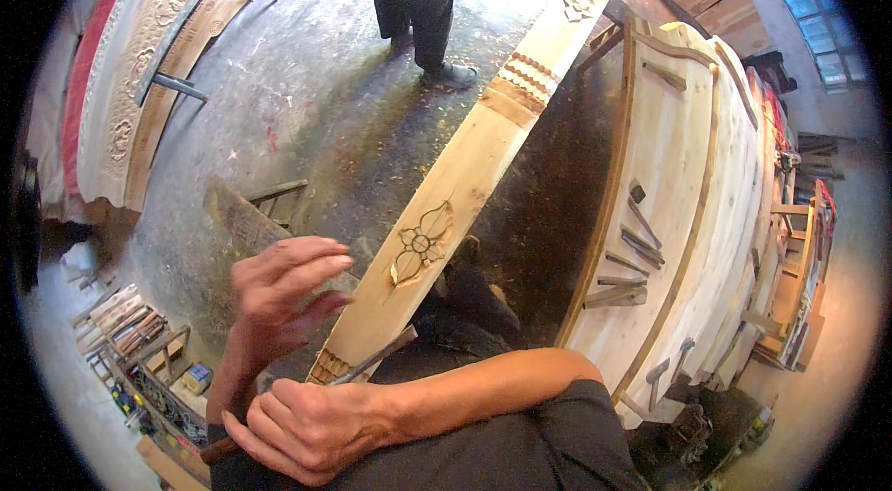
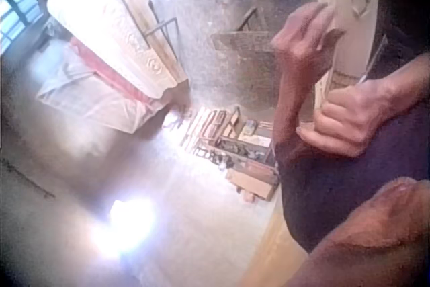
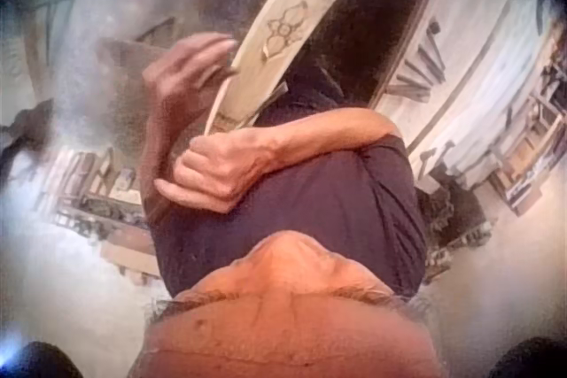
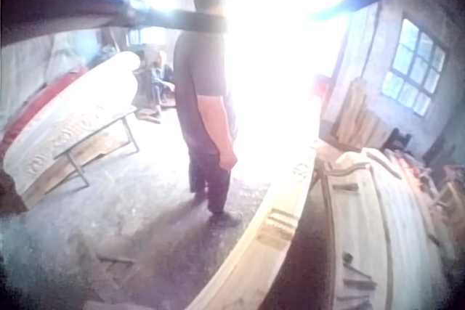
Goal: The person carves a floral pattern into a wooden beam using a chisel and a mallet.
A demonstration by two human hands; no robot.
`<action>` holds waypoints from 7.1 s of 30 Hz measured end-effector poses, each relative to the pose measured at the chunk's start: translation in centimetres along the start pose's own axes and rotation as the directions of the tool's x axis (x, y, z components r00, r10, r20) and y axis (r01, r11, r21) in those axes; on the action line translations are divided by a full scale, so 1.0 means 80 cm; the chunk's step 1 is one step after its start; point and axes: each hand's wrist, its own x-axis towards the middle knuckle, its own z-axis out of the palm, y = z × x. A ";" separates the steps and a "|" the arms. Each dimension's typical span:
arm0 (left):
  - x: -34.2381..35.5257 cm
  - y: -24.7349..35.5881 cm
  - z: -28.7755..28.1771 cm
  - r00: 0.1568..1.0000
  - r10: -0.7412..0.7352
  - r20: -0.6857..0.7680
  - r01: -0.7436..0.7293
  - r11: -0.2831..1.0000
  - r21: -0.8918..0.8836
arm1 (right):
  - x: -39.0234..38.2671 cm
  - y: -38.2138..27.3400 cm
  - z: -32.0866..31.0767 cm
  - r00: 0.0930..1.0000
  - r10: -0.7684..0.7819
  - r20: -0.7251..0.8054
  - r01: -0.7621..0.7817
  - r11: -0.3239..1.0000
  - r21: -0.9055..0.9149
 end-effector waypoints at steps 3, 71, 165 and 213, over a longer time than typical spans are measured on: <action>0.016 0.001 0.036 0.994 0.093 0.050 -0.093 0.996 0.002 | 0.012 0.005 -0.015 0.999 -0.039 0.037 0.041 0.998 -0.047; -0.024 -0.113 -0.168 0.925 -0.377 -0.046 0.282 0.763 -0.581 | -0.002 0.110 0.080 0.844 0.532 0.070 -0.535 0.843 0.050; -0.143 0.066 -0.118 0.757 -0.320 -0.569 0.190 0.942 -0.278 | -0.033 0.098 0.040 0.994 0.043 0.102 -0.056 0.989 0.135; -0.093 0.050 -0.099 0.879 -0.428 -0.209 0.343 0.873 -0.347 | -0.031 0.096 0.044 0.980 0.069 0.185 -0.095 0.986 0.136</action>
